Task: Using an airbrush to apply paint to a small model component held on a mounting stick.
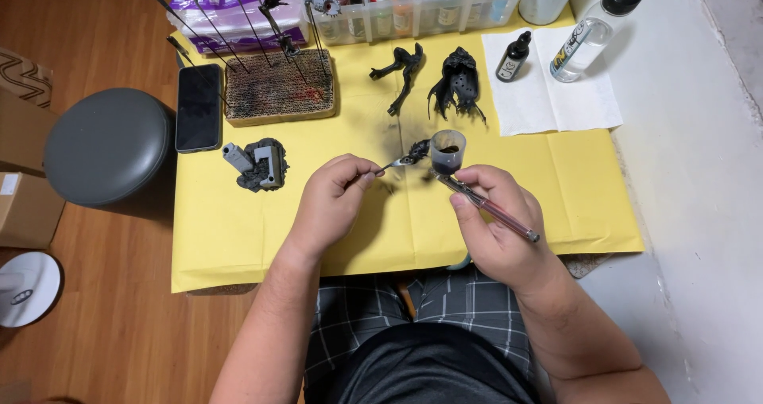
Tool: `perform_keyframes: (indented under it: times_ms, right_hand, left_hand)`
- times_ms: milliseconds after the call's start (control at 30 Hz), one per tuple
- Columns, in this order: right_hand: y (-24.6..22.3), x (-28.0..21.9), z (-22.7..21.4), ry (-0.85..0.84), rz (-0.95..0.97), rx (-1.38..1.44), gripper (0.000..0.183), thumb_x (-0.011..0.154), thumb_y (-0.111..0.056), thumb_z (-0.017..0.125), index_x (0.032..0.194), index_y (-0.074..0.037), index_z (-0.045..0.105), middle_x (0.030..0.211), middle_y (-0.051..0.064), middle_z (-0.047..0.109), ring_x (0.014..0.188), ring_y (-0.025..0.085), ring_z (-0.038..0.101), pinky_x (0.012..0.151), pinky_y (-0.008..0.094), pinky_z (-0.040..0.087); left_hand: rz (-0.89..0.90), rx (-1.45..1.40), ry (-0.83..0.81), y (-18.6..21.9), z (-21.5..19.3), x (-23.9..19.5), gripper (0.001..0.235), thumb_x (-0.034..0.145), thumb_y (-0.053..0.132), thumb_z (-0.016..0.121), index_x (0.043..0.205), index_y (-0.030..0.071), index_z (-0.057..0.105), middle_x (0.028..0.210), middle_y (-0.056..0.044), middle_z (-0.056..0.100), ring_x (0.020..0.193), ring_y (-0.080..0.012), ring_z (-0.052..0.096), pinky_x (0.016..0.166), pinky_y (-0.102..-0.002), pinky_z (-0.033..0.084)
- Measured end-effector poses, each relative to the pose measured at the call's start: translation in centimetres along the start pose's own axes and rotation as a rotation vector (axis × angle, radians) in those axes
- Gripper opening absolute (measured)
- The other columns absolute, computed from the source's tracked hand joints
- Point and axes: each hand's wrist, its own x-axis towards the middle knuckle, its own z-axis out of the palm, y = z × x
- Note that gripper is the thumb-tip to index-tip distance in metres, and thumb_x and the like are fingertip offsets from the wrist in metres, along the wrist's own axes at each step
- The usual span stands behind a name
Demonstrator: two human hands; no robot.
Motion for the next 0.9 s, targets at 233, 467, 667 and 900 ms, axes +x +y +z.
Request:
perform_keyframes:
  times_ms: [233,467,667,900]
  right_hand:
    - [-0.4,0.6,0.2,-0.02,-0.024,-0.035,0.013,0.096,0.002,0.065,0.109,0.004,0.064,0.059,0.01,0.063,0.051,0.025,0.059,0.056,0.033,0.051]
    - [0.0,0.4,0.5,-0.046,-0.024,-0.045,0.011,0.096,0.002,0.064,0.106,0.002,0.062,0.051,0.007,0.054,0.048,0.026,0.057,0.054,0.034,0.05]
    - [0.2,0.2,0.7,-0.041,-0.016,-0.066,0.012,0.095,0.001,0.067,0.106,0.001,0.063,0.051,0.007,0.055,0.048,0.026,0.058,0.054,0.035,0.051]
    - [2.6,-0.8,-0.2,0.105,0.01,-0.051,0.023,0.097,0.001,0.068,0.119,0.006,0.063,0.065,0.009,0.063,0.059,0.021,0.062,0.062,0.033,0.052]
  left_hand:
    - [0.047,0.092,-0.02,0.8,-0.1,-0.2,0.015,0.095,0.003,0.065,0.101,0.009,0.078,0.087,-0.009,0.073,0.09,-0.0267,0.072,0.086,-0.04,0.057]
    - [-0.004,0.153,-0.057,1.5,-0.2,-0.4,0.016,0.097,0.007,0.064,0.105,0.009,0.077,0.093,-0.008,0.074,0.094,-0.0278,0.073,0.088,-0.041,0.058]
    - [-0.003,0.181,-0.061,1.3,-0.1,-0.4,0.016,0.098,0.008,0.063,0.106,0.01,0.077,0.094,-0.007,0.074,0.095,-0.0283,0.073,0.088,-0.042,0.058]
    - [0.078,0.107,0.042,0.3,-0.1,-0.9,0.016,0.097,0.007,0.063,0.107,0.009,0.075,0.095,-0.013,0.073,0.098,-0.0359,0.073,0.089,-0.047,0.058]
